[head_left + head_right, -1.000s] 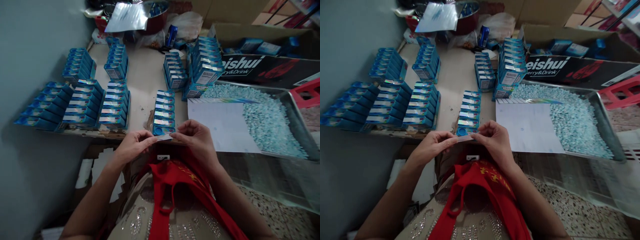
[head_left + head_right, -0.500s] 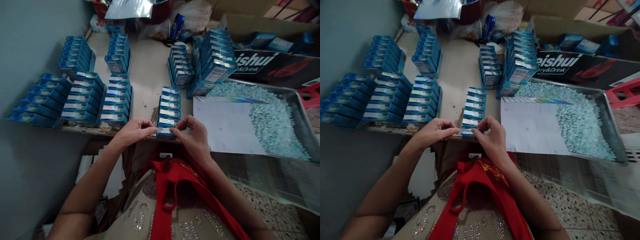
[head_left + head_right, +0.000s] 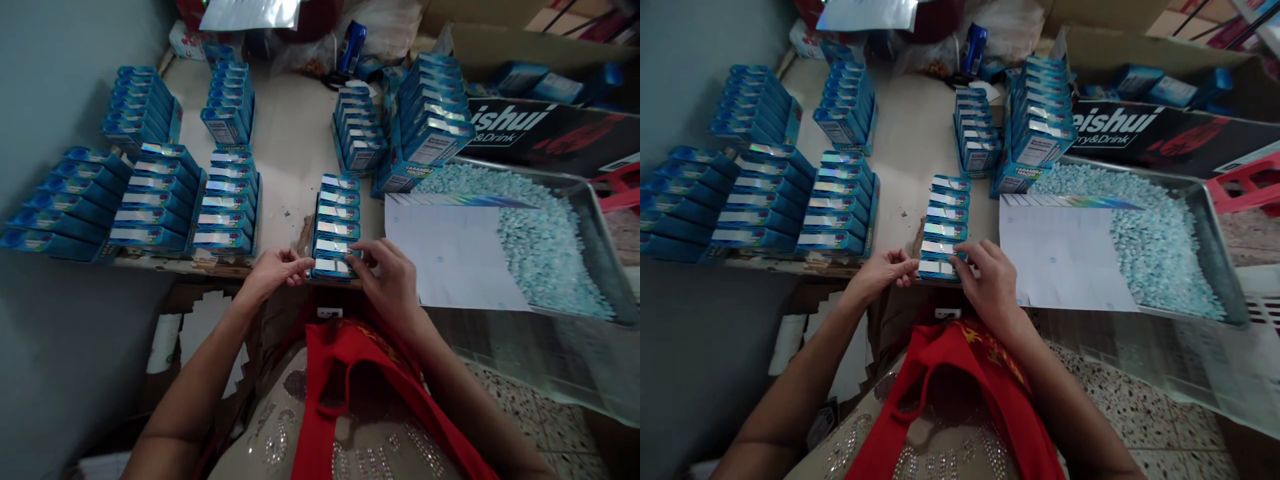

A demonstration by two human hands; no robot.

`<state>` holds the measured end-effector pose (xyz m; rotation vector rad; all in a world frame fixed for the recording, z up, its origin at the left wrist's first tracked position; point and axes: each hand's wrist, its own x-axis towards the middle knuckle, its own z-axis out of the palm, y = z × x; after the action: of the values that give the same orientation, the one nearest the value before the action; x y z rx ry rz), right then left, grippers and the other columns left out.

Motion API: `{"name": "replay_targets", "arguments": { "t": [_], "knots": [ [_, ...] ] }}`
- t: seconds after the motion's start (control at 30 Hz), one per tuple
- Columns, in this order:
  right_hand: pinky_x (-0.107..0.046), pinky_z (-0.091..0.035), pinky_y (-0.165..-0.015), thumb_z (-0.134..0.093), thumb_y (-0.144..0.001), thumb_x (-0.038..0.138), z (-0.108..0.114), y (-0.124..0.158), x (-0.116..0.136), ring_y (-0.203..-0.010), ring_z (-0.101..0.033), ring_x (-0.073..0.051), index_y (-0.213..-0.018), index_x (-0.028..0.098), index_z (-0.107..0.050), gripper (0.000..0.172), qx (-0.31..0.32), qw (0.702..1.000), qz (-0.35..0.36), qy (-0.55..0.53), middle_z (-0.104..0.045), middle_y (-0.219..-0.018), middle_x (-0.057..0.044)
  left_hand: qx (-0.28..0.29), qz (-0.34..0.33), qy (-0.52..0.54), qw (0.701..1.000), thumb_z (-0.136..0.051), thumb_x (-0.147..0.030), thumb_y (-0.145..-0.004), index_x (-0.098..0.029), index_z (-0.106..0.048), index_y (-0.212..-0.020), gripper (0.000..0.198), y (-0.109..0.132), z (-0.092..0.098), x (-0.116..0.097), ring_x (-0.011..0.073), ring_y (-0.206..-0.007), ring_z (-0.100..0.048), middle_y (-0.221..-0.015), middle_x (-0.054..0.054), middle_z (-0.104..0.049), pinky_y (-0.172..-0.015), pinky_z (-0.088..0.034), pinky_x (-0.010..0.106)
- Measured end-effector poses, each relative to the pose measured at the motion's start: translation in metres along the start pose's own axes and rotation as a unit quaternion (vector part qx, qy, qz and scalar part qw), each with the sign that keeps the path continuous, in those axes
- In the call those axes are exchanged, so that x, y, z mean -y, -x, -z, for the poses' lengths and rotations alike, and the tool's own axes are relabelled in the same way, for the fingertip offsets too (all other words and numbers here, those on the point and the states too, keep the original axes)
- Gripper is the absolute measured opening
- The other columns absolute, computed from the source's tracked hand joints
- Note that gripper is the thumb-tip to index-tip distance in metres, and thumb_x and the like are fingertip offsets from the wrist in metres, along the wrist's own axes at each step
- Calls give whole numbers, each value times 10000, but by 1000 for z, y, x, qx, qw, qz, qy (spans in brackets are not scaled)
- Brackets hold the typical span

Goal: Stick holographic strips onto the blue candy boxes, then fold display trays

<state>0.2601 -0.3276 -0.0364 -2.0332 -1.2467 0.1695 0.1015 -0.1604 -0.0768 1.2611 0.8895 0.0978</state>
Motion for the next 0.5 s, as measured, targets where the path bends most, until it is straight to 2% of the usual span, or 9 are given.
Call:
{"name": "replay_targets", "arguments": {
  "t": [0.1,0.17,0.27,0.5],
  "knots": [
    [-397,-403,-806,-551,-1019,341,10,0,-9,-899,-608,-227,-1210,294,-695,244,-6,977,158,146,-715,-1011,-64,-24,-31,10,999,-887,-584,-571,-165,-567,-690,540,1,2,6,87,-487,-543,-600,2,-641,-451,-384,188],
    [-424,-387,-894,-558,-1020,322,16,-2,-14,-1011,-611,-242,-1292,313,-657,288,23,957,222,185,-720,-1197,-63,-40,-45,8,998,-868,-585,-604,-160,-592,-717,519,4,7,6,82,-491,-532,-593,-16,-616,-461,-383,187],
    [-440,-352,-977,-534,-1033,314,20,-8,-20,-1096,-593,-241,-1347,330,-606,323,70,942,258,205,-691,-1313,-40,-61,-43,2,997,-852,-604,-620,-159,-616,-748,519,7,16,4,84,-499,-535,-623,-6,-635,-472,-389,195],
    [-437,-351,-953,-460,-1059,357,23,-19,-19,-1017,-575,-237,-1322,306,-614,309,123,926,281,221,-678,-1291,-55,-77,-31,-8,996,-862,-642,-585,-172,-611,-763,562,8,26,7,92,-493,-533,-620,-3,-642,-469,-381,204]
  ]
}}
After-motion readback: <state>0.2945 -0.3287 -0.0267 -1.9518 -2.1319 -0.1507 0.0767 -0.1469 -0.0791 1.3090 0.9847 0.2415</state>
